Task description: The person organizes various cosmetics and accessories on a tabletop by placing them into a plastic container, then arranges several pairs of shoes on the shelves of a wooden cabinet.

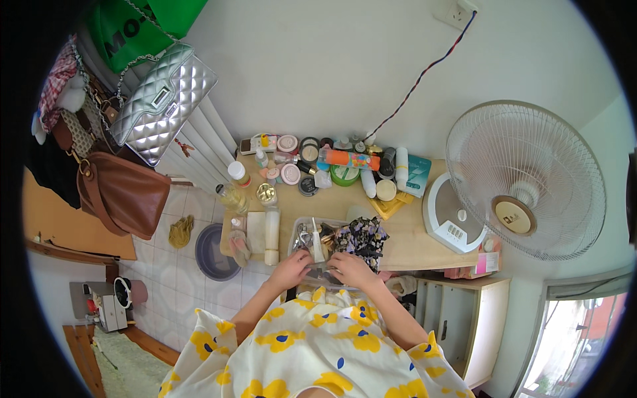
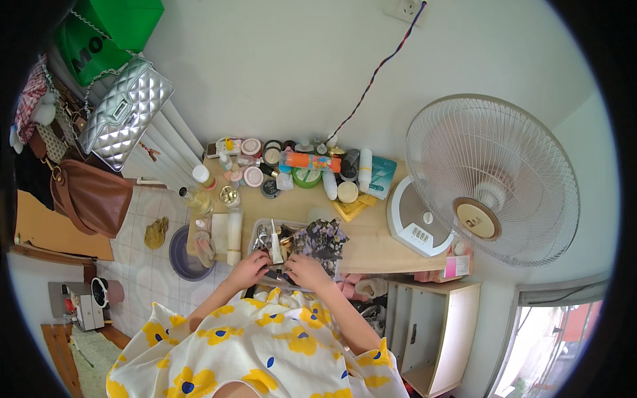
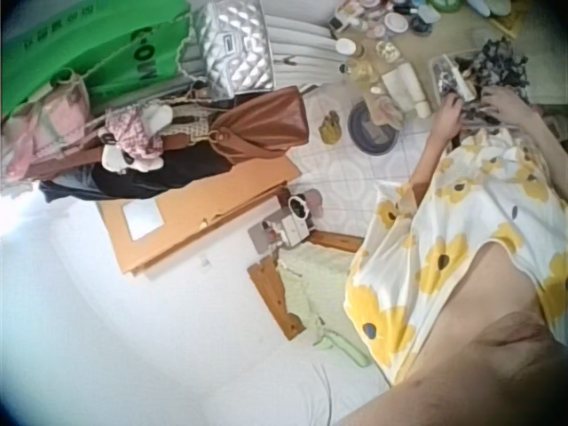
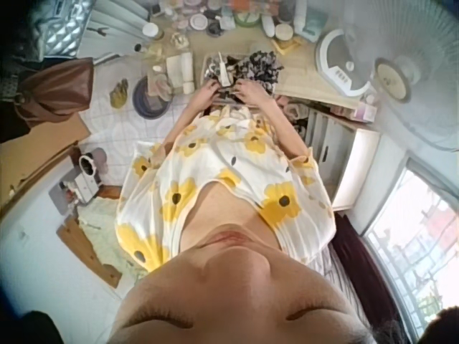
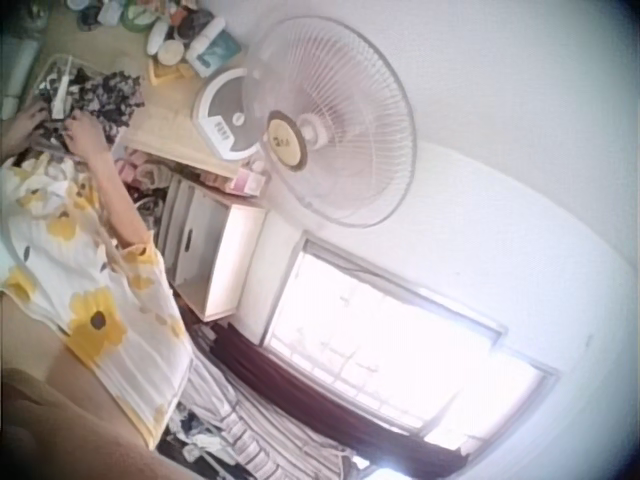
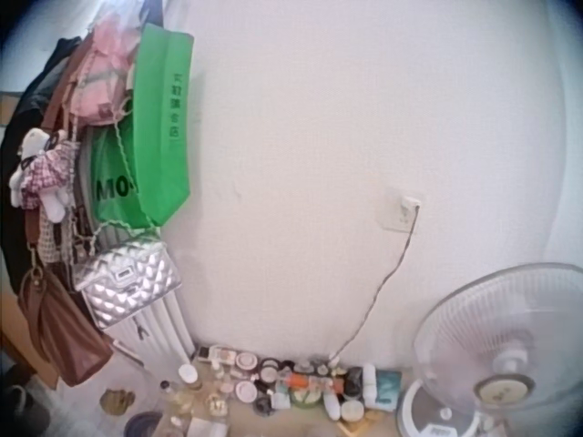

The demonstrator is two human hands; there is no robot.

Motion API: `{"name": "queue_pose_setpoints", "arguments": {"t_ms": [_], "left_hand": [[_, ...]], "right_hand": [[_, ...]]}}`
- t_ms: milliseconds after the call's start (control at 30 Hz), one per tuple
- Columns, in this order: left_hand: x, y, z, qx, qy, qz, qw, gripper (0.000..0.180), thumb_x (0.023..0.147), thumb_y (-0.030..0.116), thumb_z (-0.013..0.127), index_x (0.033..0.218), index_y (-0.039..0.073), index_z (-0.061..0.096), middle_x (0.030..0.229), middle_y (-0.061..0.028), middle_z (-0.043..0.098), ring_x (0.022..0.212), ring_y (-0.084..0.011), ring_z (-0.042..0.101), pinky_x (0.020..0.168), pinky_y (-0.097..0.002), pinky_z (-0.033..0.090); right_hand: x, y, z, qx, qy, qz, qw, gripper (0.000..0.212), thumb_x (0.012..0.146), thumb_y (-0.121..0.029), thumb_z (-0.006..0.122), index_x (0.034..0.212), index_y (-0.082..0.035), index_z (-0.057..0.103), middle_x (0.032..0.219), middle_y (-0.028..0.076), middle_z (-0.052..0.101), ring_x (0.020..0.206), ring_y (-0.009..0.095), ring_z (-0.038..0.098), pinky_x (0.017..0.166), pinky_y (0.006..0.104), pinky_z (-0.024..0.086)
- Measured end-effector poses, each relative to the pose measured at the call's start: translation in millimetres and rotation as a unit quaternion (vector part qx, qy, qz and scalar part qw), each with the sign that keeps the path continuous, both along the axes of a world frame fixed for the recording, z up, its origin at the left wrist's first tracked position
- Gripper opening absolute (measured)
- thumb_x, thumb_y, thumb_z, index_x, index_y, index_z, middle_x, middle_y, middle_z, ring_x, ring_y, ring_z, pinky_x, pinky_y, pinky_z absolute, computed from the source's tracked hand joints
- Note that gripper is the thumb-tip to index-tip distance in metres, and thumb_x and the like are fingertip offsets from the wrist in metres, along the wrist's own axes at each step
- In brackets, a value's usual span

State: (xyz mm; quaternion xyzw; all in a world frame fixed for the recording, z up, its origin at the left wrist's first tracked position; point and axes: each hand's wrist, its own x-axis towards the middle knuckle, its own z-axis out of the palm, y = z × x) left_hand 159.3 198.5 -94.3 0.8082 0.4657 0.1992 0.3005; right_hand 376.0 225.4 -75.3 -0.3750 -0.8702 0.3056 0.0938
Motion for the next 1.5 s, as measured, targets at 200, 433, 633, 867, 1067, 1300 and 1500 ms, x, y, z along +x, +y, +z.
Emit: {"name": "queue_pose_setpoints", "arguments": {"t_ms": [200, 433, 633, 867, 1067, 1300, 1500], "left_hand": [[-6.7, 46.8, 14.5, 0.018, -0.082, 0.074, 0.994, 0.009, 0.077, 0.003, 0.05, 0.086, 0.004, 0.052, 0.09, -0.0116, 0.052, 0.076, -0.0323, 0.053, 0.065, -0.0367, 0.044], [0.8, 136.4, 4.0, 0.002, -0.099, 0.145, 0.984, 0.015, 0.073, 0.001, 0.051, 0.088, 0.001, 0.053, 0.09, -0.0135, 0.051, 0.081, -0.0321, 0.054, 0.07, -0.0351, 0.044], [18.5, 190.5, -29.7, -0.002, -0.055, 0.173, 0.983, 0.038, 0.069, -0.001, 0.053, 0.107, 0.002, 0.046, 0.106, -0.0158, 0.044, 0.096, -0.0331, 0.048, 0.081, -0.0384, 0.041], [37.2, 222.1, -59.6, -0.008, 0.063, 0.172, 0.983, 0.061, 0.064, 0.001, 0.058, 0.12, 0.015, 0.04, 0.123, -0.0154, 0.035, 0.107, -0.0386, 0.04, 0.086, -0.0434, 0.04], [47.1, 218.6, -72.6, -0.026, 0.074, 0.167, 0.983, 0.055, 0.064, 0.002, 0.059, 0.115, 0.016, 0.044, 0.12, -0.0158, 0.037, 0.104, -0.038, 0.041, 0.083, -0.0438, 0.042], [51.9, 210.6, -81.9, -0.034, -0.079, 0.154, 0.984, 0.04, 0.062, 0.004, 0.062, 0.101, 0.011, 0.052, 0.094, -0.0157, 0.048, 0.089, -0.0364, 0.049, 0.075, -0.04, 0.042], [53.7, 193.9, -73.5, -0.043, -0.162, 0.169, 0.971, 0.039, 0.06, 0.002, 0.063, 0.097, 0.011, 0.053, 0.09, -0.0147, 0.05, 0.085, -0.0339, 0.051, 0.075, -0.037, 0.042]], "right_hand": [[-7.9, 41.1, 26.7, 0.033, 0.123, -0.086, 0.988, 0.013, 0.074, -0.009, 0.054, 0.086, -0.003, 0.057, 0.088, 0.012, 0.054, 0.081, 0.03, 0.054, 0.069, 0.0357, 0.045], [-4.1, 103.4, 7.1, 0.013, 0.115, -0.188, 0.975, 0.025, 0.075, -0.01, 0.055, 0.099, -0.005, 0.052, 0.098, 0.014, 0.05, 0.091, 0.033, 0.051, 0.076, 0.0368, 0.043], [-2.7, 133.6, -29.0, 0.003, 0.059, -0.217, 0.974, 0.033, 0.075, -0.014, 0.056, 0.106, -0.005, 0.048, 0.104, 0.016, 0.046, 0.098, 0.034, 0.046, 0.082, 0.038, 0.041], [11.2, 136.9, -53.2, -0.017, -0.248, -0.298, 0.922, 0.048, 0.07, -0.027, 0.061, 0.111, -0.009, 0.046, 0.108, 0.017, 0.046, 0.102, 0.032, 0.047, 0.084, 0.041, 0.041], [17.0, 142.7, -49.9, -0.189, -0.243, -0.356, 0.883, 0.069, 0.062, -0.042, 0.068, 0.116, -0.01, 0.04, 0.115, 0.017, 0.042, 0.105, 0.033, 0.048, 0.082, 0.0412, 0.043], [9.5, 152.3, -62.0, -0.195, -0.25, -0.345, 0.883, 0.081, 0.057, -0.042, 0.072, 0.121, -0.01, 0.035, 0.124, 0.02, 0.032, 0.106, 0.034, 0.047, 0.086, 0.0408, 0.042], [6.9, 157.8, -75.1, -0.165, -0.245, -0.346, 0.89, 0.08, 0.055, -0.04, 0.074, 0.117, -0.01, 0.032, 0.119, 0.022, 0.038, 0.102, 0.035, 0.048, 0.084, 0.0404, 0.042]]}}
